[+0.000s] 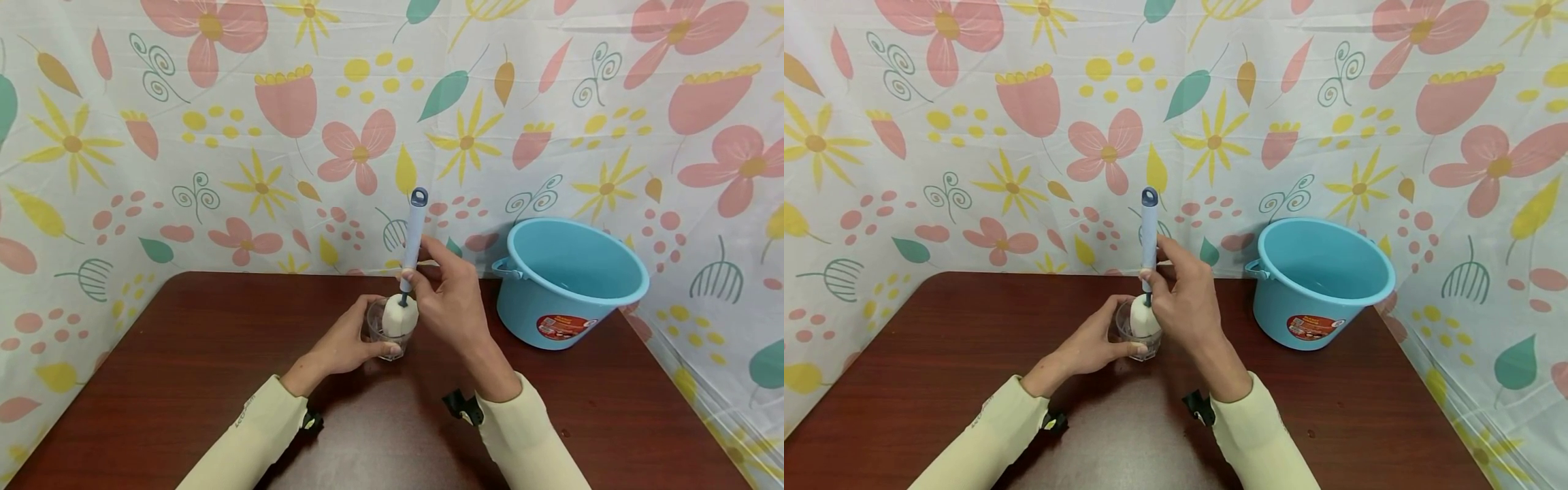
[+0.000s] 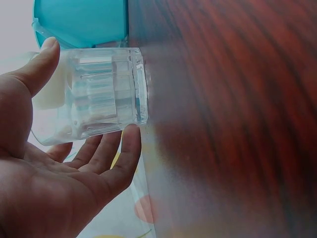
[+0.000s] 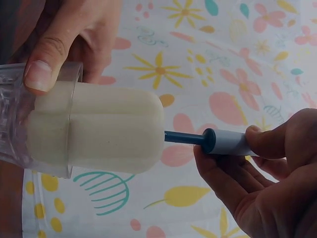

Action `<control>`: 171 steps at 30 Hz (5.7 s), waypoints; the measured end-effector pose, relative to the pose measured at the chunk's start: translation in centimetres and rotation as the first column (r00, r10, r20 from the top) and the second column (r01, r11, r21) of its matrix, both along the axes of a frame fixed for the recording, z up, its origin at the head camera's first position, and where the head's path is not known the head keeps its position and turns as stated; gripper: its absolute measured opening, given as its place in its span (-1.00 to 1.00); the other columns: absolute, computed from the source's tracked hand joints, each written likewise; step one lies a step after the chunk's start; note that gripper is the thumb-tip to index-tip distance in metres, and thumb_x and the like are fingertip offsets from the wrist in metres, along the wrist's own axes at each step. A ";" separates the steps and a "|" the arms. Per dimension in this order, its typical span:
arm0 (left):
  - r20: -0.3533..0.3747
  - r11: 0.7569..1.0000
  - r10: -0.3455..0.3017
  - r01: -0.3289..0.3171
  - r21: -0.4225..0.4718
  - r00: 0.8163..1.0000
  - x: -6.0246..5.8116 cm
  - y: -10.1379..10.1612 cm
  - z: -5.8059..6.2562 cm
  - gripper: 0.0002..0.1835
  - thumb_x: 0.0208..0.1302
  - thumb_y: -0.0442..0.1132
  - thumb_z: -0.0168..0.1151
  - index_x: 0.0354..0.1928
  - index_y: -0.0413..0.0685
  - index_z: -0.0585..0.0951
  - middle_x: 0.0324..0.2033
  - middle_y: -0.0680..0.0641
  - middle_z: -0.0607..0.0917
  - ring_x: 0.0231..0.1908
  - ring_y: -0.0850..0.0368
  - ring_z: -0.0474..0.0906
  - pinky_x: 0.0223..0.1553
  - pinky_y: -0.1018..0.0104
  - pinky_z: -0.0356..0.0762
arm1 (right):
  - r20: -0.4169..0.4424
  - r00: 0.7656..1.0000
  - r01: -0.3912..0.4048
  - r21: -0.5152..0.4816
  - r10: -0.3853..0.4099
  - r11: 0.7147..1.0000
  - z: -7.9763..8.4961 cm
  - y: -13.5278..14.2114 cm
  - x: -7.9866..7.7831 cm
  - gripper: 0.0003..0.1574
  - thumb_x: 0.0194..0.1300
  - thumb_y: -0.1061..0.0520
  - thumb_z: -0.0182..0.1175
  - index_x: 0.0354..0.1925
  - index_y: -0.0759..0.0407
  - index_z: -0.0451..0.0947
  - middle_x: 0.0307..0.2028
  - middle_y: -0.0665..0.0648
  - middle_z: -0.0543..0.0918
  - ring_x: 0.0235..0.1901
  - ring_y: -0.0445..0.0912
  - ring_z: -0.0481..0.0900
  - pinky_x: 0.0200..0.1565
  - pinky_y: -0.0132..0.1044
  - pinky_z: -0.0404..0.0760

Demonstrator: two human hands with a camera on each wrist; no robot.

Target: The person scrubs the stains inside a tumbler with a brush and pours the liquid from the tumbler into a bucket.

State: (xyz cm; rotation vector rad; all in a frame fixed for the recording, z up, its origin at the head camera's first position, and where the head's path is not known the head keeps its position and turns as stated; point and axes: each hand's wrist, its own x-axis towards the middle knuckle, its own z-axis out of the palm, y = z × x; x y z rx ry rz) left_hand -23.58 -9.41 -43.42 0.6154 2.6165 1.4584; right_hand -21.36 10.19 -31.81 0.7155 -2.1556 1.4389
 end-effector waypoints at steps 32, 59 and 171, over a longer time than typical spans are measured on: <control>0.013 1.000 -0.009 0.009 0.010 1.000 -0.2 0.0 -0.1 -0.05 0.05 0.09 0.58 0.41 0.13 0.23 0.21 0.06 0.52 0.09 0.16 0.52 0.07 0.12 0.53 | 0.088 0.996 -0.013 -0.104 0.023 0.995 -0.2 0.3 -0.3 -0.49 0.34 0.36 0.28 0.20 0.04 0.53 -0.11 0.17 0.67 -0.22 0.00 0.82 -0.14 -0.23 0.74; 0.005 1.000 -0.006 0.006 0.013 1.000 -0.2 0.0 -0.1 -0.04 0.05 0.07 0.59 0.41 0.07 0.24 0.17 0.05 0.53 0.07 0.18 0.53 0.11 0.13 0.49 | 0.054 0.996 -0.061 -0.168 0.071 0.984 -0.9 0.2 -1.2 -0.62 0.33 0.47 0.20 0.06 0.20 0.50 -0.13 0.28 0.65 -0.21 0.05 0.79 -0.06 -0.28 0.72; 0.025 1.000 -0.001 0.001 -0.001 1.000 -0.1 0.0 0.1 -0.08 0.06 0.10 0.57 0.39 0.18 0.24 0.22 0.08 0.49 0.10 0.16 0.49 0.04 0.13 0.50 | 0.038 0.999 -0.017 -0.020 0.018 1.000 0.3 -0.1 0.2 -0.50 0.32 0.42 0.25 0.16 0.07 0.55 -0.13 0.18 0.66 -0.19 -0.01 0.81 -0.26 -0.30 0.74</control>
